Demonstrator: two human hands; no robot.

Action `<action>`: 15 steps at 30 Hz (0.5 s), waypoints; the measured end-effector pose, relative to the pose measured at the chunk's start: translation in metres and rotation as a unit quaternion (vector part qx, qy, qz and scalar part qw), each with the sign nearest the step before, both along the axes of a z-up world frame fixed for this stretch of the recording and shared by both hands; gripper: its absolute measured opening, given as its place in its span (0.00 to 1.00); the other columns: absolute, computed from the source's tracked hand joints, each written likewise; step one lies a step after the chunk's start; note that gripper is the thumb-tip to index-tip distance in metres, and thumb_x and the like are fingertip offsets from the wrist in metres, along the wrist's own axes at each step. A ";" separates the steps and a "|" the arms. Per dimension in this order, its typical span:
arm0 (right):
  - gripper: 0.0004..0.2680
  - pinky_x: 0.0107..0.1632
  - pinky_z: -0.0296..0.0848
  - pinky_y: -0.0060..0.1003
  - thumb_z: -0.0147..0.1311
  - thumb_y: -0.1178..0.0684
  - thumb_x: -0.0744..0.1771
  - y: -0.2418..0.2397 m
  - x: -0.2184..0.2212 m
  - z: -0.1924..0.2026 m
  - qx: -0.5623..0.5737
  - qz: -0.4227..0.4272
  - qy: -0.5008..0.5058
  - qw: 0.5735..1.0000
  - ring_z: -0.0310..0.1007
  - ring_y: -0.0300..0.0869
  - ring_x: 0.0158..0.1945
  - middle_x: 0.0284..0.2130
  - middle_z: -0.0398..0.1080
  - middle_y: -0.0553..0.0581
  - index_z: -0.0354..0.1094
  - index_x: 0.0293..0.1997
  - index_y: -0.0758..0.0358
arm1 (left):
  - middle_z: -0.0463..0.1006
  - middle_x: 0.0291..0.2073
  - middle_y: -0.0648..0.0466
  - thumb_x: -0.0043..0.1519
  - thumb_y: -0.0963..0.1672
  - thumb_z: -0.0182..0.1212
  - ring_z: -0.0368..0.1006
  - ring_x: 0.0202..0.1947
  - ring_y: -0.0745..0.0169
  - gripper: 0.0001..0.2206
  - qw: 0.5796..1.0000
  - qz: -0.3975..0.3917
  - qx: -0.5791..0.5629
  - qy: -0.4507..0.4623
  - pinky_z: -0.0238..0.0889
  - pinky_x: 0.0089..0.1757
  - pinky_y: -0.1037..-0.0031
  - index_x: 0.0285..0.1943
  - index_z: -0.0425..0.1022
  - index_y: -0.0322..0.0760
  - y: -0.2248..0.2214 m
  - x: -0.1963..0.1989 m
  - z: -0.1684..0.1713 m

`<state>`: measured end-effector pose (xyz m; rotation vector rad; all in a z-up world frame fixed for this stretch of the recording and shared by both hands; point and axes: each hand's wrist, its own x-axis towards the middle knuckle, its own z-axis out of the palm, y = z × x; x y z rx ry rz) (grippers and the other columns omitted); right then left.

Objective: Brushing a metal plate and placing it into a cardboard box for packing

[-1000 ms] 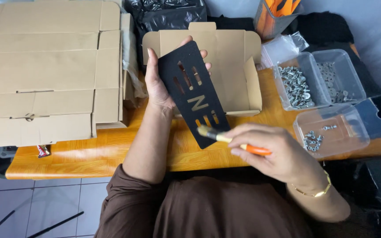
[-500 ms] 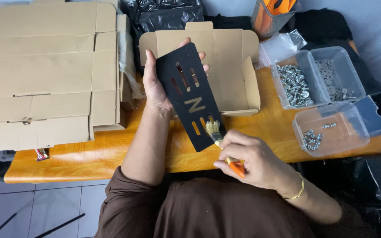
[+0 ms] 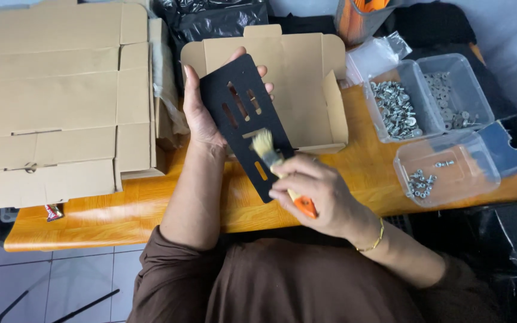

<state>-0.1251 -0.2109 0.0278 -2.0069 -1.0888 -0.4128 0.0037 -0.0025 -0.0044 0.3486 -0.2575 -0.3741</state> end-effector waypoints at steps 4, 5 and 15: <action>0.05 0.42 0.74 0.32 0.61 0.58 0.66 -0.016 -0.019 0.015 -0.034 0.057 0.143 0.988 0.77 0.45 0.40 0.35 0.69 0.60 0.71 0.31 0.66 | 0.76 0.59 0.33 0.56 0.64 0.56 0.76 0.53 0.30 0.40 1.000 -0.007 0.000 0.004 0.69 0.57 0.45 0.70 0.69 0.39 -0.001 0.003 -0.001; 0.05 0.43 0.74 0.32 0.61 0.58 0.66 -0.022 -0.020 0.023 -0.015 0.052 0.161 0.985 0.78 0.44 0.39 0.35 0.72 0.60 0.71 0.32 0.67 | 0.75 0.60 0.33 0.56 0.64 0.57 0.76 0.55 0.30 0.40 1.000 -0.015 -0.003 -0.012 0.68 0.58 0.45 0.71 0.68 0.39 0.000 0.004 -0.002; 0.05 0.47 0.82 0.28 0.62 0.61 0.65 -0.023 0.000 -0.007 0.054 -0.022 0.064 0.996 0.78 0.46 0.46 0.46 0.73 0.65 0.74 0.42 0.71 | 0.75 0.59 0.32 0.55 0.64 0.57 0.76 0.54 0.29 0.40 1.000 0.004 0.015 -0.010 0.68 0.58 0.45 0.70 0.69 0.38 -0.001 0.001 0.001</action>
